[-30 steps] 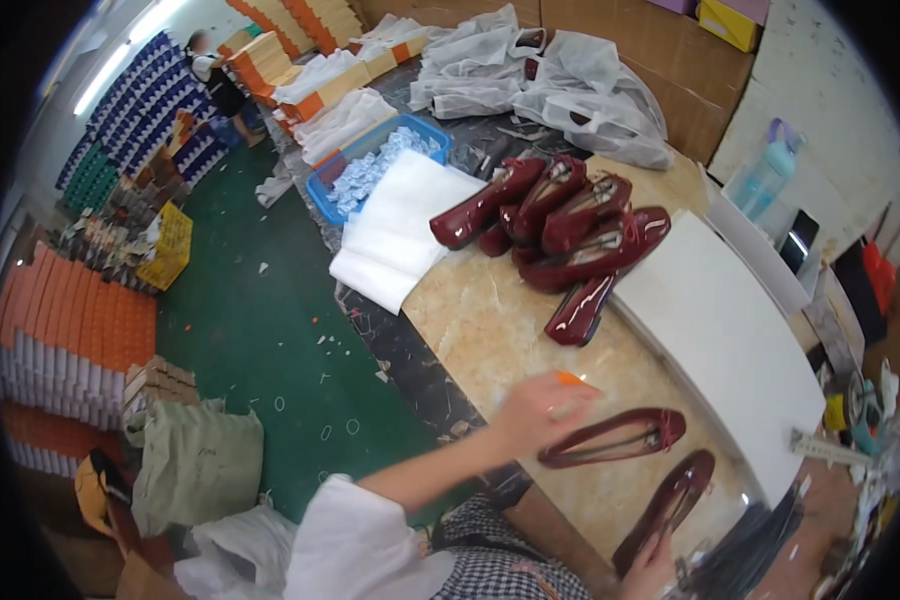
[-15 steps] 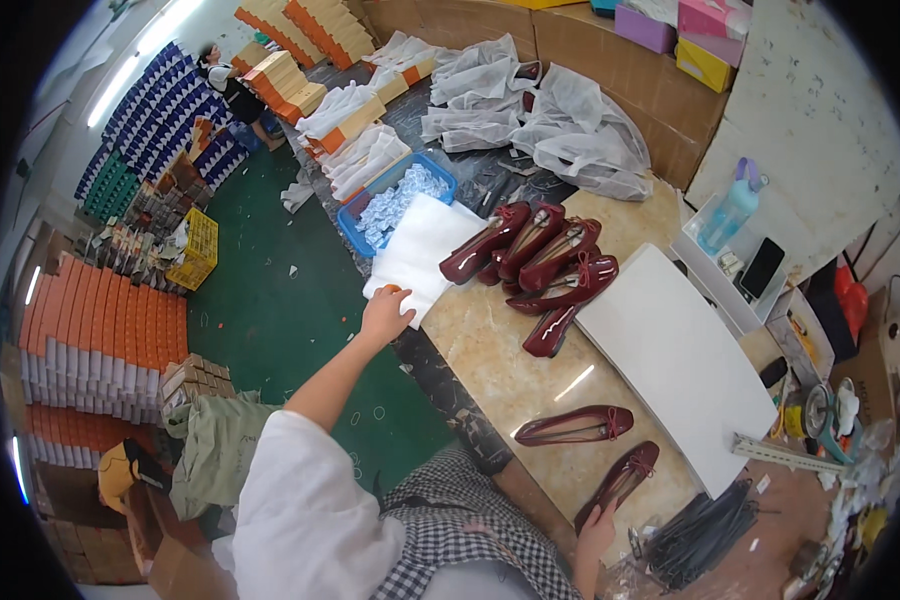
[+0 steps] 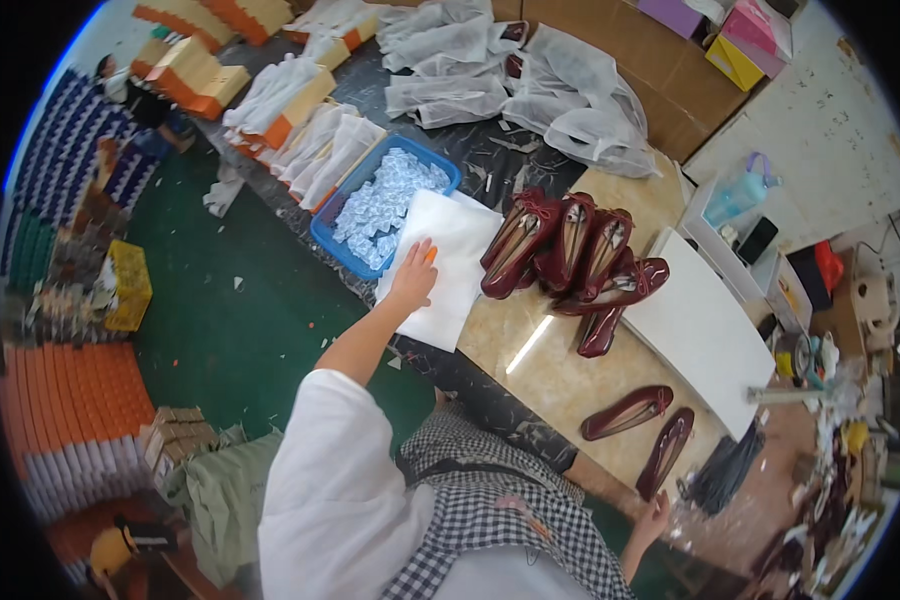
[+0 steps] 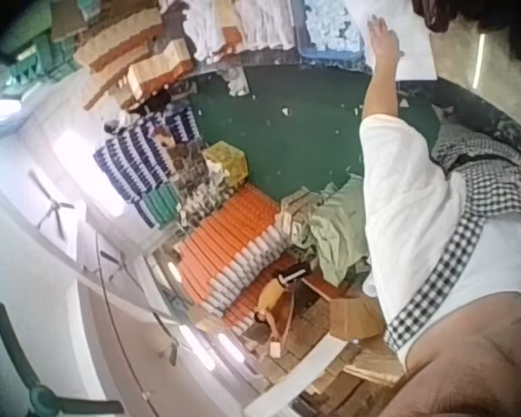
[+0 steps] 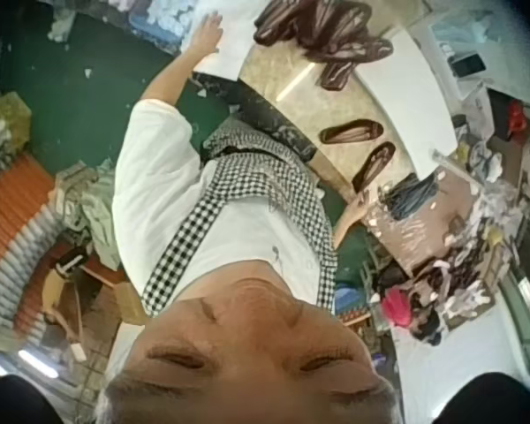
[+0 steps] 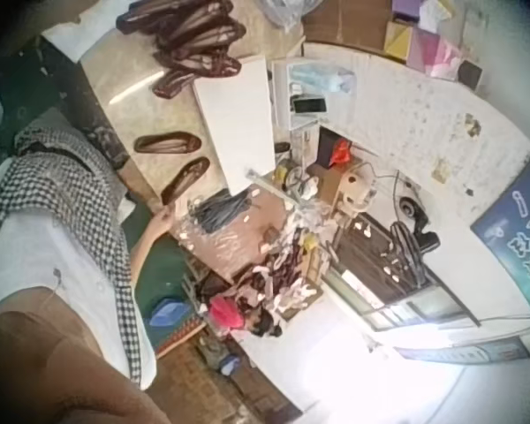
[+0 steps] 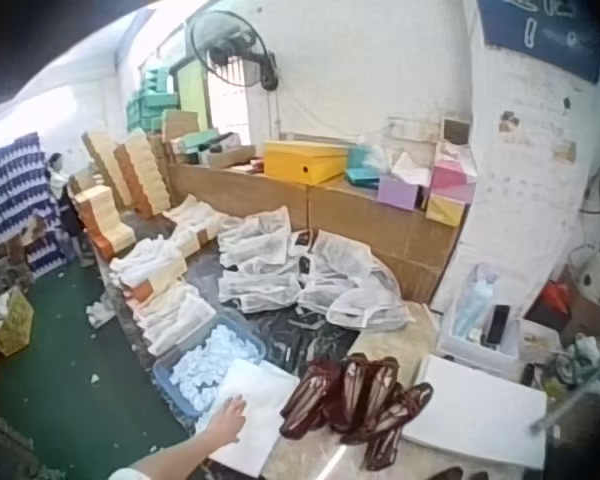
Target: The person prepares maroon shoes for packaging by inserting metal shoe trees and wiping the interior with a cloth. They then place the shoes into white tissue paper and attach price tags to the bows.
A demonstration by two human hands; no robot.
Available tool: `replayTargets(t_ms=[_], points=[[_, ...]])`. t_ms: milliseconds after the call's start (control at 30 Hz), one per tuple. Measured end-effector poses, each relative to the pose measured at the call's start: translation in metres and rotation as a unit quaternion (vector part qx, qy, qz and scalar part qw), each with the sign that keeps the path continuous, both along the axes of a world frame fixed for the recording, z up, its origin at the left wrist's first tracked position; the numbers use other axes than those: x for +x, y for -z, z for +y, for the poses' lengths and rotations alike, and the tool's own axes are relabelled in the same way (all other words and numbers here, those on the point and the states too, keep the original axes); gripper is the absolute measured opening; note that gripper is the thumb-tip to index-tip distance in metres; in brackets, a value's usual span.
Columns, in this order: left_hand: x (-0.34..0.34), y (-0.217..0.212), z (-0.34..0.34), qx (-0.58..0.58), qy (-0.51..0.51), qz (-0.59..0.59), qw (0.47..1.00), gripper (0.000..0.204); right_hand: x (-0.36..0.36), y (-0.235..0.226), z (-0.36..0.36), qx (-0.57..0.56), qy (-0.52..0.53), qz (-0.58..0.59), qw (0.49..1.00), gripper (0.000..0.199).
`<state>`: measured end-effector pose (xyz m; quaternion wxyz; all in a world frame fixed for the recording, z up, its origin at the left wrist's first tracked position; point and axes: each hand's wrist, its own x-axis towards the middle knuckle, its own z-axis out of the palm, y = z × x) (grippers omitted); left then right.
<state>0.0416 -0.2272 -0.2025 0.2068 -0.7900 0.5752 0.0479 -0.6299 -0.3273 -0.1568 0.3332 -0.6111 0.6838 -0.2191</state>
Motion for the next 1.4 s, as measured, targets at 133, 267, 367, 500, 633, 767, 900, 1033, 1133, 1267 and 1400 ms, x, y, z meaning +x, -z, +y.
replayTargets(t_ms=[133, 267, 367, 500, 633, 767, 900, 1033, 1133, 1267, 1400], points=[[-0.003, 0.001, 0.036, -0.153, 0.134, 0.117, 0.972, 0.022, 0.083, -0.028, 0.050, -0.012, -0.061, 0.086, 0.994, 0.026], [-0.017, -0.039, 0.060, -0.213, -0.080, 0.324, 0.918, 0.014, 0.170, -0.041, 0.060, -0.031, -0.129, 0.036, 0.990, 0.021], [-0.029, -0.070, 0.064, -0.366, -0.158, 0.421, 0.815, 0.019, 0.275, -0.077, 0.049, -0.001, -0.221, -0.011, 0.975, 0.021], [-0.065, -0.134, 0.053, -0.319, -0.337, 0.672, 0.577, 0.020, 0.394, -0.100, 0.045, 0.148, -0.317, -0.190, 0.917, 0.019], [-0.101, -0.141, 0.048, -0.349, -0.360, 0.723, 0.474, 0.016, 0.444, -0.104, 0.036, 0.226, -0.352, -0.278, 0.865, 0.018], [-0.125, -0.142, 0.044, -0.363, -0.410, 0.712, 0.439, 0.021, 0.432, -0.101, 0.031, 0.220, -0.349, -0.297, 0.861, 0.017], [-0.147, -0.132, 0.029, -0.390, -0.490, 0.707, 0.330, 0.022, 0.404, -0.099, 0.025, 0.242, -0.278, -0.354, 0.860, 0.014], [-0.159, -0.157, -0.005, -0.476, -0.496, 0.648, 0.328, 0.022, 0.333, -0.049, 0.018, 0.101, -0.288, -0.241, 0.921, 0.019], [-0.189, -0.153, 0.006, -0.389, -0.191, 0.479, 0.764, 0.011, 0.282, -0.047, 0.016, 0.015, -0.272, -0.055, 0.961, 0.041], [-0.220, -0.140, -0.018, -0.368, -0.185, 0.524, 0.745, 0.012, 0.218, 0.034, -0.001, -0.071, -0.044, 0.076, 0.994, 0.081], [-0.221, -0.139, -0.042, -0.355, -0.189, 0.516, 0.757, 0.014, 0.198, 0.073, -0.006, 0.014, 0.063, -0.156, 0.986, 0.084]])
